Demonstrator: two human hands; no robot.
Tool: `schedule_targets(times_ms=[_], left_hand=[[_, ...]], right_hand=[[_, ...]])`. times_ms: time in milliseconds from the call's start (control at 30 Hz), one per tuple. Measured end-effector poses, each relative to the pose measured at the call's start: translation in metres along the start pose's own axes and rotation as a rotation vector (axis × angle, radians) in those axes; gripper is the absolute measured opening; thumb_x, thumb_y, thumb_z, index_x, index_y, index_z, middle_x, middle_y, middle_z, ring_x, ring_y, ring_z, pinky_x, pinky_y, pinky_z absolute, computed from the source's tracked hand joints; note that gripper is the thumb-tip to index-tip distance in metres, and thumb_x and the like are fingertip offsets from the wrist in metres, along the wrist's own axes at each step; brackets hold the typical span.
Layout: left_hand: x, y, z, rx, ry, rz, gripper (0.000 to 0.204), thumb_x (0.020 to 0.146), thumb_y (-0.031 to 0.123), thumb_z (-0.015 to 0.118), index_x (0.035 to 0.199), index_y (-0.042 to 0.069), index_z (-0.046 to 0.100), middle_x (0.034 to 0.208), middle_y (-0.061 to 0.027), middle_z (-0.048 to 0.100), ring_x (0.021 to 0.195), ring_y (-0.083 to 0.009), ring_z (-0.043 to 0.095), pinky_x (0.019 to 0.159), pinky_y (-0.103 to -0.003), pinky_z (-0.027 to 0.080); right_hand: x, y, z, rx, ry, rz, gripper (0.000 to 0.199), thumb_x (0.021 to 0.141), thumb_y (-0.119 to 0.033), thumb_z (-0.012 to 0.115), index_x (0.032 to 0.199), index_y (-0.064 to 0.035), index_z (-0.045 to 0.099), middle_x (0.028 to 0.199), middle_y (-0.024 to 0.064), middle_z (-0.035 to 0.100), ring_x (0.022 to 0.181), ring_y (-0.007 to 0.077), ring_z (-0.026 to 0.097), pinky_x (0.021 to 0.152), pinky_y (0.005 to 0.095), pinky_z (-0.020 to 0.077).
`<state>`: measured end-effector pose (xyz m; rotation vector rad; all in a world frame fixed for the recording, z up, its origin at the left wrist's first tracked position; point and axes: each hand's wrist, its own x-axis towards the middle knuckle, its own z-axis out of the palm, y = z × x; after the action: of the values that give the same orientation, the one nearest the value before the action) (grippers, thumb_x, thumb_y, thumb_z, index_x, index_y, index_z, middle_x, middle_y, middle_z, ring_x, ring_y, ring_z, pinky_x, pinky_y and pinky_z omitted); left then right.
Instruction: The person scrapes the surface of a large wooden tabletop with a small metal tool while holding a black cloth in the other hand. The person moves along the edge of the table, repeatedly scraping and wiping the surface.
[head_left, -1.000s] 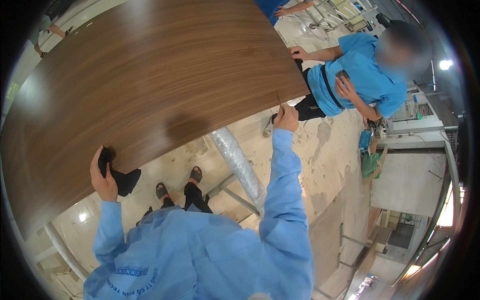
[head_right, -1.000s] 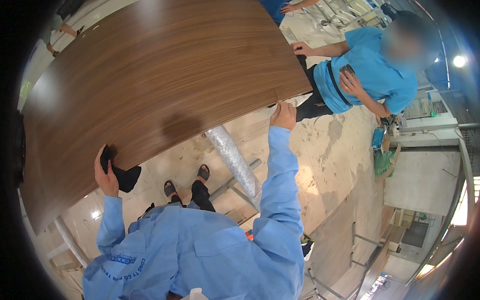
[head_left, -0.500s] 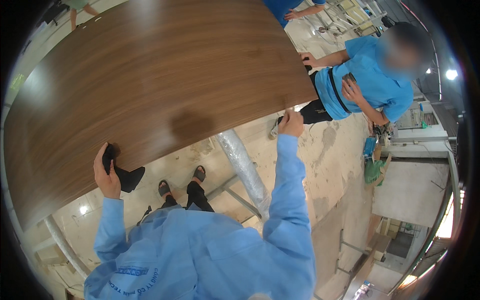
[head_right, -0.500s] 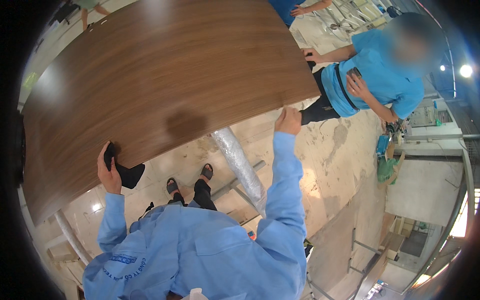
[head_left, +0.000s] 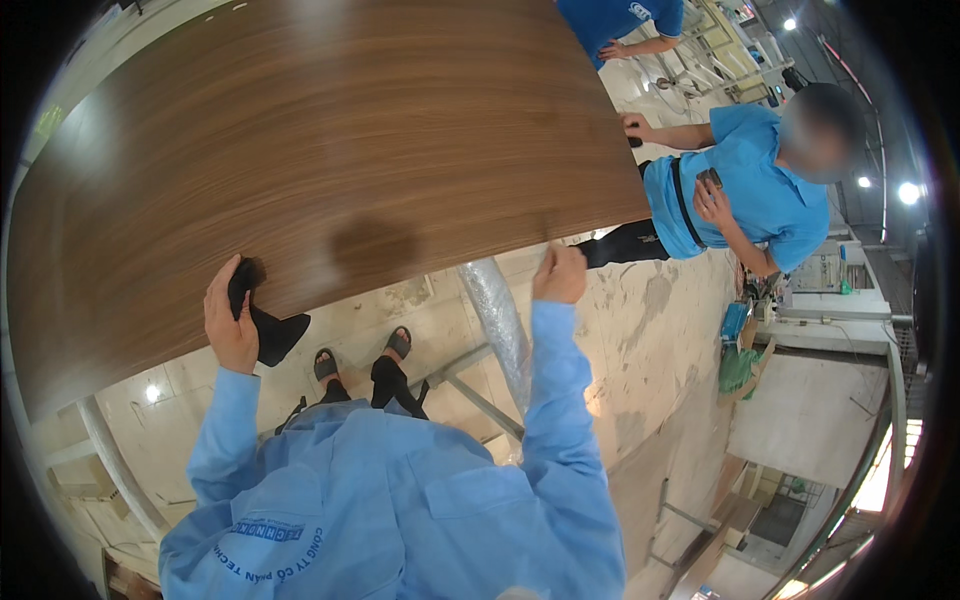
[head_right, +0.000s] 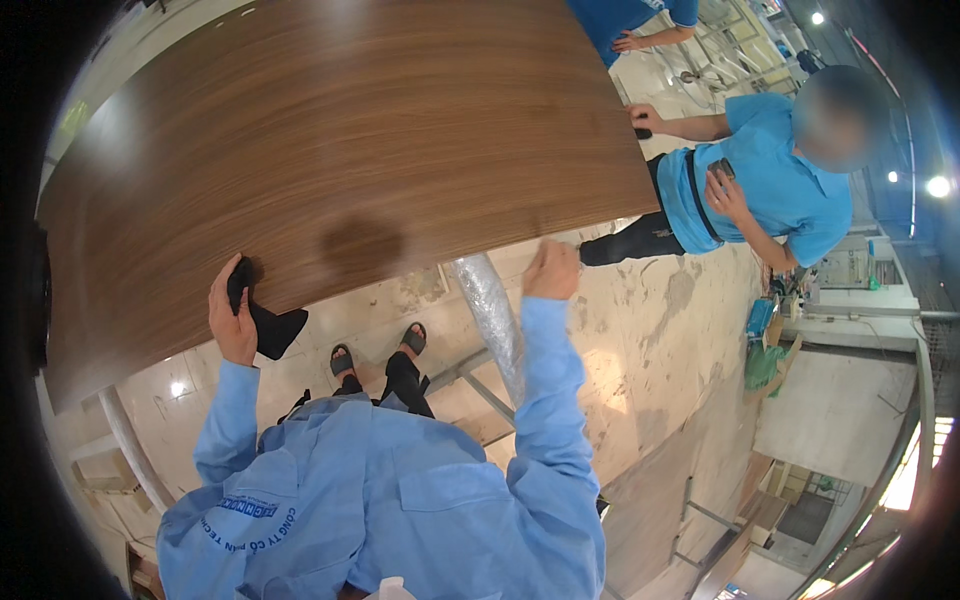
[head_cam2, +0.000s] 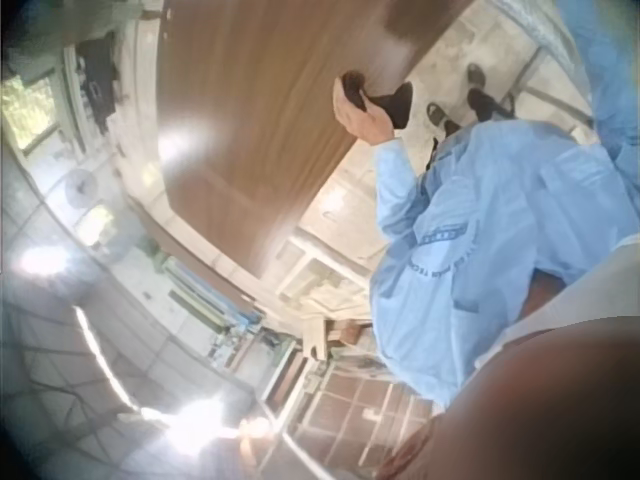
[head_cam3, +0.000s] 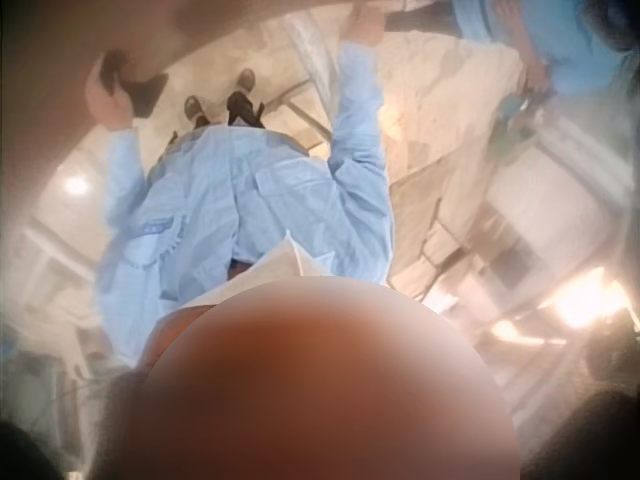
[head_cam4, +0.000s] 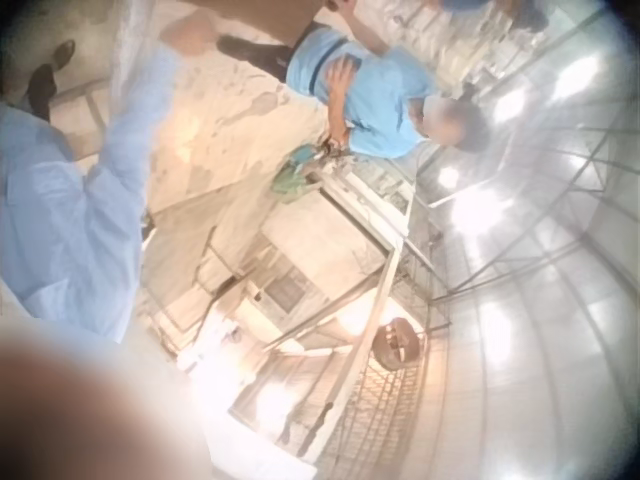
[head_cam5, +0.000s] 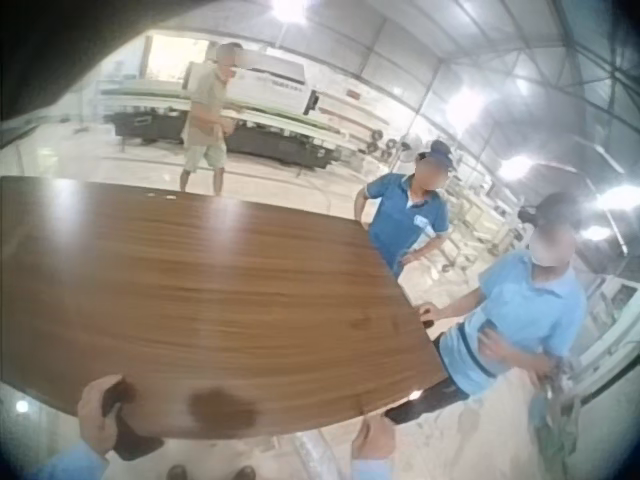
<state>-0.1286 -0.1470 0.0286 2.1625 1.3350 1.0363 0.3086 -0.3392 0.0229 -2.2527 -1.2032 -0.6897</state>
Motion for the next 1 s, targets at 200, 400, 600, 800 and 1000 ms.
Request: schedule_targets(times_ms=[200, 400, 600, 800, 1000], left_hand=[[-0.007, 0.001, -0.002, -0.014, -0.008, 0.006, 0.051, 0.09, -0.006, 0.061, 0.139, 0.009, 0.061, 0.136, -0.0141, 0.065, 0.127, -0.0357, 0.059, 0.11, -0.043, 0.044], [-0.009, 0.0, -0.002, 0.001, -0.009, 0.021, 0.051, 0.09, -0.004, 0.063, 0.139, 0.009, 0.061, 0.138, -0.0124, 0.065, 0.129, -0.0344, 0.058, 0.111, -0.043, 0.044], [-0.01, 0.002, -0.005, -0.007, 0.002, 0.04, 0.052, 0.09, -0.007, 0.063, 0.139, 0.009, 0.061, 0.137, -0.013, 0.065, 0.129, -0.0348, 0.058, 0.111, -0.042, 0.044], [-0.01, 0.002, -0.007, 0.012, 0.003, 0.087, 0.053, 0.089, -0.004, 0.066, 0.14, 0.009, 0.06, 0.137, -0.0104, 0.065, 0.13, -0.0318, 0.058, 0.11, -0.042, 0.044], [-0.014, 0.003, -0.003, 0.005, 0.033, 0.104, 0.055, 0.087, -0.006, 0.066, 0.139, 0.009, 0.061, 0.137, -0.0102, 0.065, 0.13, -0.032, 0.058, 0.11, -0.042, 0.044]], right_hand=[[-0.077, -0.118, -0.012, 0.363, -0.196, -0.15, 0.016, 0.08, -0.001, 0.069, 0.096, -0.0067, 0.068, 0.089, 0.0137, 0.063, 0.085, 0.0357, 0.062, 0.074, 0.0451, 0.0526], [-0.018, -0.06, -0.016, 0.082, 0.087, 0.178, 0.012, 0.086, -0.003, 0.071, 0.098, -0.0041, 0.07, 0.088, 0.0146, 0.065, 0.081, 0.0364, 0.061, 0.068, 0.0453, 0.0506], [-0.095, -0.146, -0.015, 0.234, -0.176, -0.183, 0.014, 0.086, 0.0, 0.067, 0.097, -0.0068, 0.069, 0.087, 0.0135, 0.061, 0.081, 0.0366, 0.059, 0.07, 0.0477, 0.0487], [-0.061, -0.114, -0.026, 0.21, -0.078, 0.018, 0.01, 0.087, -0.003, 0.069, 0.097, -0.0056, 0.069, 0.088, 0.0133, 0.063, 0.082, 0.0348, 0.061, 0.069, 0.0453, 0.05], [-0.067, -0.108, -0.019, -0.029, -0.143, -0.128, 0.012, 0.085, -0.003, 0.068, 0.097, -0.0053, 0.069, 0.087, 0.0131, 0.063, 0.086, 0.0349, 0.061, 0.07, 0.0438, 0.0512]])
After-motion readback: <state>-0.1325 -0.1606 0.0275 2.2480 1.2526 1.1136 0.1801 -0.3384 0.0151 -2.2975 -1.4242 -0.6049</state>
